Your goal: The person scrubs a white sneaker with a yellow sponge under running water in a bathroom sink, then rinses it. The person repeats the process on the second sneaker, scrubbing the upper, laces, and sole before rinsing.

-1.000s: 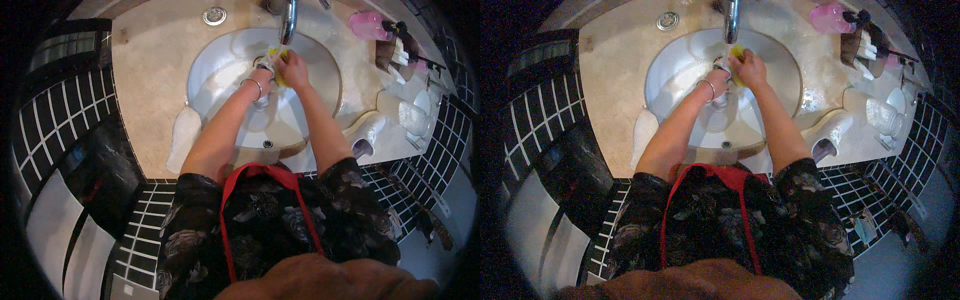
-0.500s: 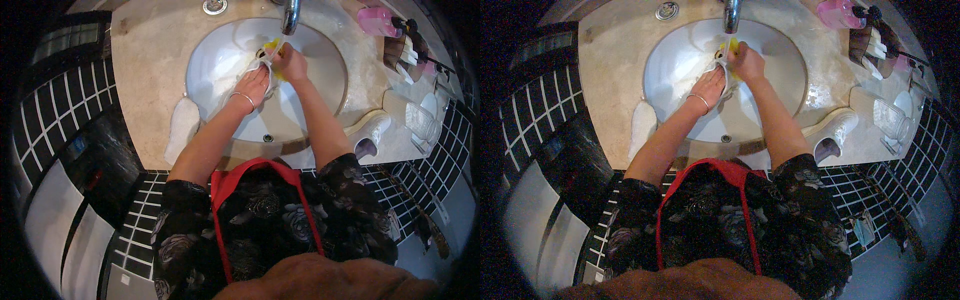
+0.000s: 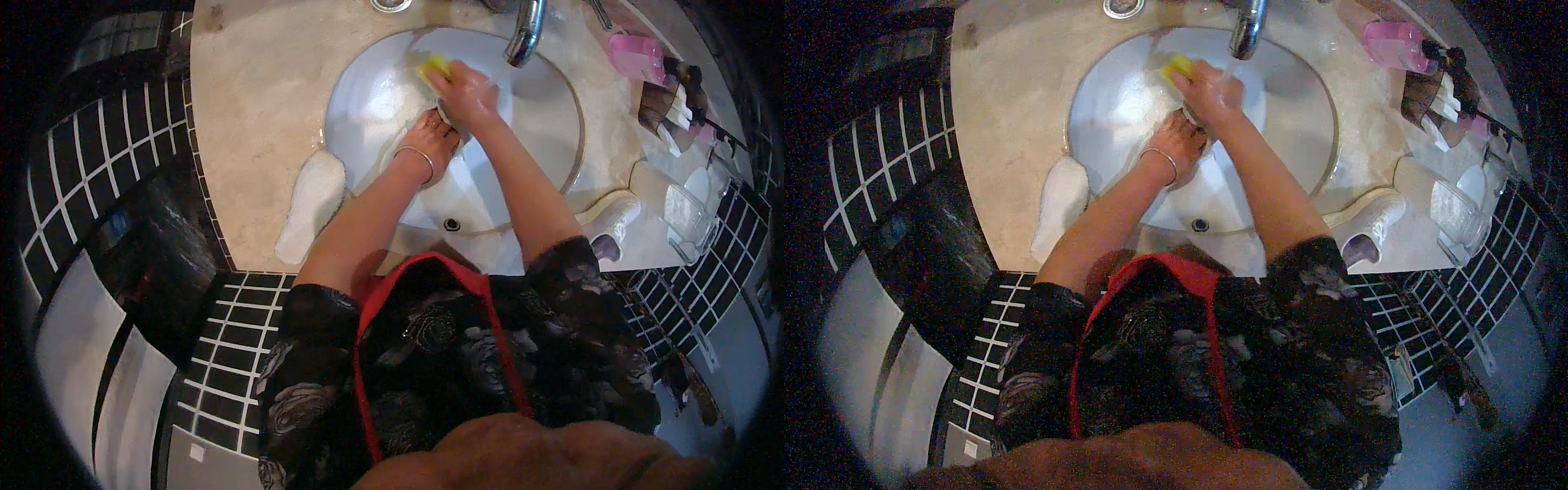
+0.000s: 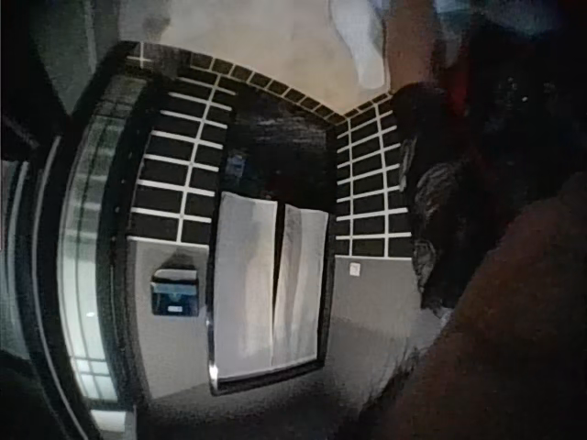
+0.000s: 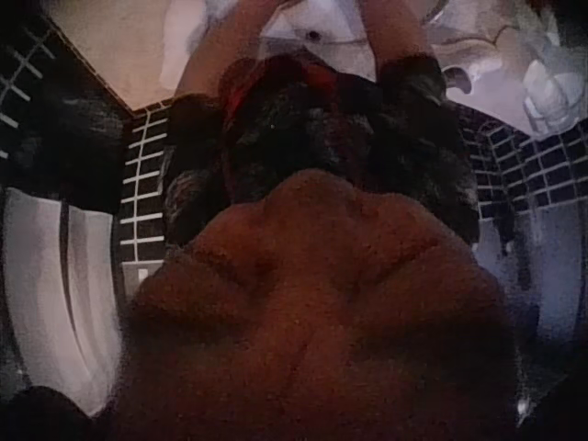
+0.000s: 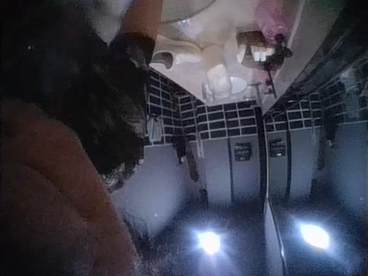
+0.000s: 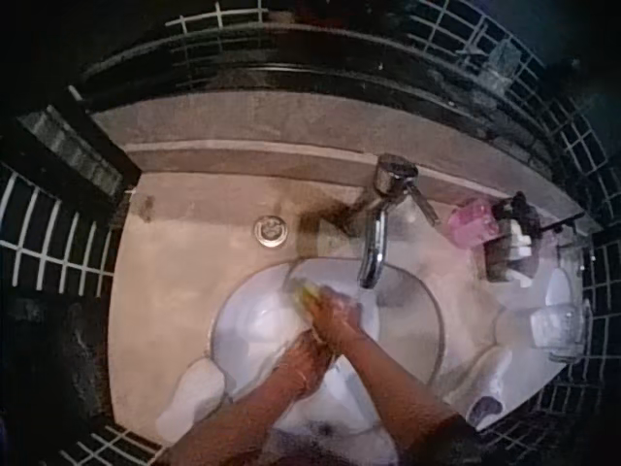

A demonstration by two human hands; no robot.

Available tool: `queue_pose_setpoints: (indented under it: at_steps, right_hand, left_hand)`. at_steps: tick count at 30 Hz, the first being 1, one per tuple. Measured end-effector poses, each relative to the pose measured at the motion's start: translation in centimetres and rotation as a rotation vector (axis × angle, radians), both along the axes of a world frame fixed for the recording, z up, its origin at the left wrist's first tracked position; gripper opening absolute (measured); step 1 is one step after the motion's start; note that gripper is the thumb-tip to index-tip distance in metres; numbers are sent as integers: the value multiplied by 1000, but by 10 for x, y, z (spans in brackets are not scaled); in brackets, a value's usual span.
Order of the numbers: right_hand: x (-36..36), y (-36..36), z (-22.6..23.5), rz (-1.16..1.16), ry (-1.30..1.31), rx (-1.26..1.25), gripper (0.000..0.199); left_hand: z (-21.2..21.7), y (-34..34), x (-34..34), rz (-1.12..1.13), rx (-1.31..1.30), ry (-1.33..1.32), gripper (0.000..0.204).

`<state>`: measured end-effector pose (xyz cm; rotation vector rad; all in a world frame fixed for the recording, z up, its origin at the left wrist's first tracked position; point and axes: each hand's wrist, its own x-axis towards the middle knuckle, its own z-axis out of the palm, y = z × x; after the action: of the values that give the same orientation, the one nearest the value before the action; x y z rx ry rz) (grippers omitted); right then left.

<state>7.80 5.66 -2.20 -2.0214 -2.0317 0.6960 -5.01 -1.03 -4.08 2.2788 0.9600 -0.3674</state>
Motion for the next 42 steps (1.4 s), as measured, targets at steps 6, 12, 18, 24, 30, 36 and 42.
queue_pose_setpoints:
  at_steps: [6, 12, 18, 24, 30, 36, 42]
  right_hand:
    - [23, -48, -7, -123, -160, -212, 58]
    - [5, -19, -3, 13, -121, -13, 61]
    - [19, -34, -2, -81, -236, -137, 60]
    - [0, -9, 1, 93, -160, 53, 56]
    - [15, -32, 1, -36, -203, -259, 58]
    - [-5, -4, -14, 256, -146, 11, 55]
    - [25, -54, 1, 84, -176, -114, 55]
  left_hand:
    - [-4, -6, -1, 70, 154, -50, 34]
    - [-9, -1, 1, 15, 55, 1, 36]
    - [-10, -2, 1, 139, 159, -133, 37]
    - [-3, 1, 0, 33, 27, -15, 40]
    - [-10, 1, 2, 36, 70, -31, 41]
    - [-5, 2, 0, 29, 83, -23, 42]
    - [-8, 4, 1, 75, 121, 10, 46]
